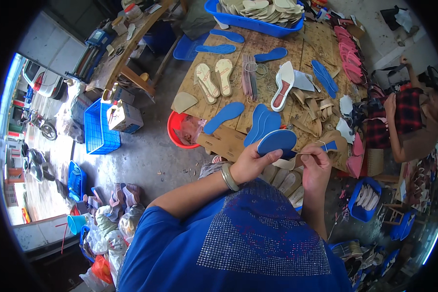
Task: The person assembles slipper components by hand at a wooden workbench. They pick up blue insoles and beige soles, align them, and press them together. The person handles multiple pairs sequentially, placing finished units on the table while another worker operates nearby.
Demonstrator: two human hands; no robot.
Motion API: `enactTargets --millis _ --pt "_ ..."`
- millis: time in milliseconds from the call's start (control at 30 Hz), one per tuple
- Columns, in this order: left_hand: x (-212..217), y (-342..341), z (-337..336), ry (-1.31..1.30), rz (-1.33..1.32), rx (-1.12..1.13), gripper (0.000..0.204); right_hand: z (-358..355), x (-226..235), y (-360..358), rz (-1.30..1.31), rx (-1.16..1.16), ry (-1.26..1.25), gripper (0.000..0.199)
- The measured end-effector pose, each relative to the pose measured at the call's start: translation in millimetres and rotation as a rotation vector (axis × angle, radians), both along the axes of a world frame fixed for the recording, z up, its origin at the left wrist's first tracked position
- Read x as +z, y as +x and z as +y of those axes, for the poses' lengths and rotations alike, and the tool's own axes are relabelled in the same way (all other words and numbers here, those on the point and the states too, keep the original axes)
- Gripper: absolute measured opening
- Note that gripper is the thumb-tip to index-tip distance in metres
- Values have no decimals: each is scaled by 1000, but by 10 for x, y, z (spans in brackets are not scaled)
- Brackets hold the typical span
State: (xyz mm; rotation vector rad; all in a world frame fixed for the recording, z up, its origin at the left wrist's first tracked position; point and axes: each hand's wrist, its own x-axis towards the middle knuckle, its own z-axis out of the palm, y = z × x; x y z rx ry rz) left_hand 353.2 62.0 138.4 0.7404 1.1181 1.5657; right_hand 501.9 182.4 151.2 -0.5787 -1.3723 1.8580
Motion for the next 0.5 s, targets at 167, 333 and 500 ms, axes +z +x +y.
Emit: enactTargets --millis 167,333,500 --pt "44 38 21 30 -23 -25 35 1 -16 21 1 48 21 12" --pt "38 51 40 44 -30 -43 33 15 -4 21 28 31 70 12" --pt "11 82 73 67 -33 -31 28 20 -34 53 18 25 59 12"
